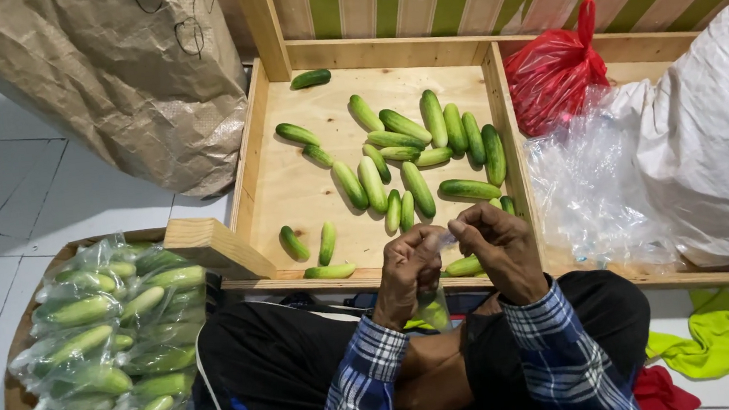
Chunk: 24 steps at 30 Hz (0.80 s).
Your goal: Sorting cucumbers from a box onto a tray and then placing them into individual plastic bags.
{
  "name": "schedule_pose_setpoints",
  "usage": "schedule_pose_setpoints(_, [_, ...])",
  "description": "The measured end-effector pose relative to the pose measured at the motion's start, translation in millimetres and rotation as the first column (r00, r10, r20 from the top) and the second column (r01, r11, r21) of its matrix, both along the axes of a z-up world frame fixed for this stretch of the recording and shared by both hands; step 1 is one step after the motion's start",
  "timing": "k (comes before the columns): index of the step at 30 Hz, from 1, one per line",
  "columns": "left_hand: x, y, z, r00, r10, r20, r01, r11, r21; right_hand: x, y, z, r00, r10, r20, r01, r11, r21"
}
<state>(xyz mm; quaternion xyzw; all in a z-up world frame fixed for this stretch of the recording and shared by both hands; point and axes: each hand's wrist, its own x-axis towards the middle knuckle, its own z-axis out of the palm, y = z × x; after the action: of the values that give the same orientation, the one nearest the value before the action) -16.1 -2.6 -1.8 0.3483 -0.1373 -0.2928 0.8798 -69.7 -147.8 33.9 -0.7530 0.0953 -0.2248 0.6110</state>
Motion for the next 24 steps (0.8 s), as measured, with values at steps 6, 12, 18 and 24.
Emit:
schedule_pose_setpoints(6, [4, 0, -19, 0.996, 0.048, -0.079, -0.043, 0.997, 0.066, 4, -14, -19, 0.971, 0.215, 0.105, -0.224, 0.971, 0.082])
schedule_pose_setpoints(12, [3, 0, -7, 0.999, -0.025, -0.026, 0.027, 0.993, 0.113, 4, -3, -1, 0.995, 0.051, 0.083, -0.058, 0.995, 0.084])
schedule_pose_setpoints(18, [7, 7, -4, 0.982, 0.032, -0.188, -0.023, 0.998, 0.052, -1, -6, -28, 0.972, 0.133, 0.193, -0.195, 0.917, 0.349])
schedule_pose_setpoints(24, [4, 1, -17, 0.982, 0.000, -0.186, 0.005, 1.000, 0.026, 2, 9, -44, 0.980, 0.083, 0.180, -0.157, 0.880, 0.449])
